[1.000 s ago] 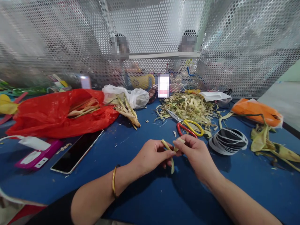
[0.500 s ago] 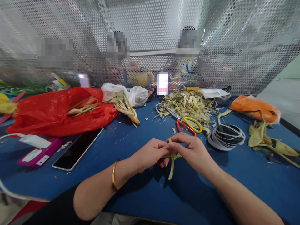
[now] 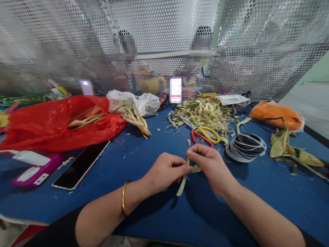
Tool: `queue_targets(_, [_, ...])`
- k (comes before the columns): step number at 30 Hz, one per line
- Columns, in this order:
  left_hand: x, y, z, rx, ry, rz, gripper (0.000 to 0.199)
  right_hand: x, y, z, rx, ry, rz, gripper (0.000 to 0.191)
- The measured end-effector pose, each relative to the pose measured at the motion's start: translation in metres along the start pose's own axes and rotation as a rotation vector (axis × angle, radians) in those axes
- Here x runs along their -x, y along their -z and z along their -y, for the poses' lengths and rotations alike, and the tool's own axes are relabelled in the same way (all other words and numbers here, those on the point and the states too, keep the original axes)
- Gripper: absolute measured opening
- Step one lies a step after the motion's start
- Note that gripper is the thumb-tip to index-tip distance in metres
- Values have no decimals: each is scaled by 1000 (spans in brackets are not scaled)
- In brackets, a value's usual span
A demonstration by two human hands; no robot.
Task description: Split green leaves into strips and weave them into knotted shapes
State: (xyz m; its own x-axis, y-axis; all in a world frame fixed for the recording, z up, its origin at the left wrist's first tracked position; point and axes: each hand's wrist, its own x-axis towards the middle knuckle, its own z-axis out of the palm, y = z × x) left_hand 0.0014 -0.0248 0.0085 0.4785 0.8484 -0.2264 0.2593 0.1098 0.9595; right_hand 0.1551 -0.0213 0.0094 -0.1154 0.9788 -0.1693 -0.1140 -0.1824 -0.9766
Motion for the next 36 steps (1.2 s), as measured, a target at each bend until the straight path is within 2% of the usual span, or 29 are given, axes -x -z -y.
queue_targets(4, [3,-5,0,-41,-10,-53,36,-1,-3,-5,-47,35,-85,22])
queue_targets(7, [4,-6,-2,-19,-10,-53,37,-2,-1,-4,-46,35,-76,23])
queue_targets(10, [2,-3,-5,152,15,-76,34,-5,6,1,-54,49,22,24])
queue_targets(15, [-5,8,-6,572,-9,-254,29,-8,13,4,-26,141,141,44])
queue_targets(18, [-7,12,-4,697,-1,-234,31,-7,10,0,256,277,191,26])
queue_targets(20, [-7,11,-2,687,27,-207,31,-6,9,-4,450,315,178,17])
queue_targets(22, [-7,10,-1,650,53,-208,27,-6,7,-6,542,326,137,18])
queue_targets(24, [-7,8,0,643,66,-210,24,-5,7,-8,530,344,123,11])
queue_targets(29, [-6,8,-2,694,94,-156,23,-6,4,-10,475,326,214,13])
queue_targets(31, [-6,9,-3,675,93,-160,25,-5,3,-10,535,344,183,21])
queue_targets(36, [-12,13,3,479,46,-255,28,2,5,-6,837,590,105,22])
